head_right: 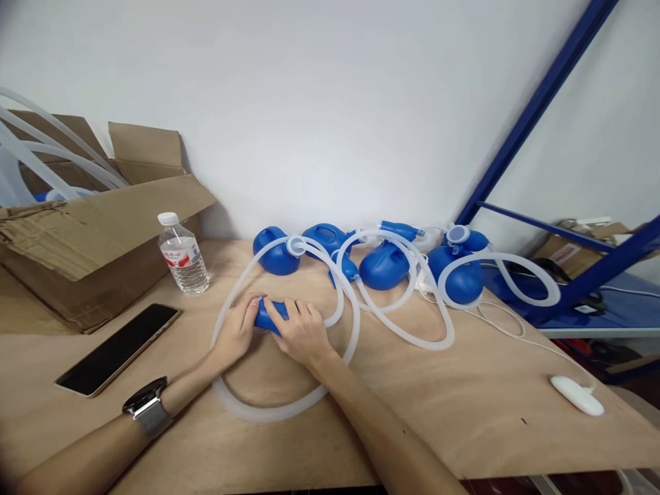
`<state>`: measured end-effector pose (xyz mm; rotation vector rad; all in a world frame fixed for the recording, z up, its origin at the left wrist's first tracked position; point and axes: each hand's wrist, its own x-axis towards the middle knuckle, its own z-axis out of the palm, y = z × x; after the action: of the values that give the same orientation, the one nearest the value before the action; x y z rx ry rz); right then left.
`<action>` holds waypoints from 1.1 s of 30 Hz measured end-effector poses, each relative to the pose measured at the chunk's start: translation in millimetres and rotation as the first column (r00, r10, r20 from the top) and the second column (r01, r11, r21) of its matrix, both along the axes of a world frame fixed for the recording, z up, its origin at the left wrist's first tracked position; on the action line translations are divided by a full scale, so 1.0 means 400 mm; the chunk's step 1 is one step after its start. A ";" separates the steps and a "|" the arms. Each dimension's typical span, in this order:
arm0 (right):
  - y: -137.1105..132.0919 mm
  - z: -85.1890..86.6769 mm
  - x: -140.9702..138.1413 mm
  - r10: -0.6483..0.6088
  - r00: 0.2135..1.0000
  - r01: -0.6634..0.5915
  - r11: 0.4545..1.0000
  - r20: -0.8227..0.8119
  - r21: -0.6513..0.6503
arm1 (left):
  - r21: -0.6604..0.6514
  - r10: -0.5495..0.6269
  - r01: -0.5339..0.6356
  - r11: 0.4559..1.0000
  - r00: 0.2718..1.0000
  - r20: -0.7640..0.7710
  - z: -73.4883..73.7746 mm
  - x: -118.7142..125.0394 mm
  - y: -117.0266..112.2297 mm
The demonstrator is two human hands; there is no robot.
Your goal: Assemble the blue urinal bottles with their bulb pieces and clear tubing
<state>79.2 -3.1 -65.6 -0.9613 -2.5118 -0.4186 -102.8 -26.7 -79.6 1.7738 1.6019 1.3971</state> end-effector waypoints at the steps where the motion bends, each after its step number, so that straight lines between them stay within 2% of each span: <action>1: 0.000 -0.001 -0.001 -0.004 1.000 0.004 1.000 0.010 0.015 | -0.004 0.002 -0.002 1.000 1.000 0.012 0.001 0.003 -0.002; 4: 0.000 -0.005 -0.001 -0.026 0.999 0.024 0.997 0.027 0.076 | -0.029 0.000 0.000 1.000 1.000 0.019 0.008 0.007 -0.008; 7: -0.004 -0.009 -0.002 -0.021 0.999 0.016 0.987 0.033 0.162 | -0.078 0.022 -0.027 0.997 0.997 -0.074 0.012 -0.002 -0.009; 10: -0.010 -0.008 -0.008 -0.012 0.998 -0.002 0.970 0.057 0.244 | -0.028 0.018 -0.025 0.999 0.974 -0.224 0.004 -0.020 -0.002; 12: -0.015 -0.005 -0.014 -0.014 0.997 -0.007 0.962 0.075 0.272 | 0.015 0.008 -0.004 1.000 0.971 -0.237 -0.004 -0.027 0.001; 14: -0.020 0.001 -0.020 -0.015 0.995 -0.014 0.960 0.100 0.279 | -0.004 0.006 -0.007 1.000 0.990 -0.141 -0.007 -0.026 0.001; 17: -0.024 0.009 -0.020 -0.008 0.994 -0.025 0.958 0.113 0.285 | -0.086 0.018 -0.007 0.996 0.993 0.121 0.000 -0.016 0.001; 18: -0.025 0.013 -0.016 -0.004 0.995 -0.024 0.958 0.098 0.285 | -0.125 0.046 -0.015 0.992 0.969 0.244 0.006 -0.015 0.003; 20: -0.024 0.019 -0.005 -0.003 1.000 -0.005 0.963 0.029 0.268 | -0.213 0.131 -0.032 0.977 0.874 0.467 0.020 -0.018 0.011; 22: -0.021 0.025 0.008 -0.008 0.998 0.021 0.972 -0.057 0.234 | -0.286 0.202 -0.030 0.958 0.779 0.594 0.037 -0.028 0.019; 26: -0.005 0.028 0.026 0.017 0.986 0.015 0.981 -0.168 0.191 | -0.305 0.189 0.030 0.952 0.726 0.661 0.069 -0.043 0.020; 30: 0.017 0.023 0.047 0.025 0.944 0.032 0.985 -0.329 0.167 | -0.270 0.034 0.223 0.937 0.709 0.704 0.079 -0.043 0.006; 31: 0.022 0.022 0.053 0.041 0.934 0.018 0.987 -0.354 0.161 | -0.275 0.029 0.227 0.934 0.720 0.694 0.078 -0.046 0.006; 33: 0.031 0.020 0.066 0.077 0.919 -0.017 0.988 -0.386 0.156 | -0.280 0.089 0.138 0.950 0.741 0.665 0.079 -0.061 0.010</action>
<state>105.5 9.2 -57.5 -0.8303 -2.1049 -0.3539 -127.1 -22.7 -48.1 0.9245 1.2827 1.4397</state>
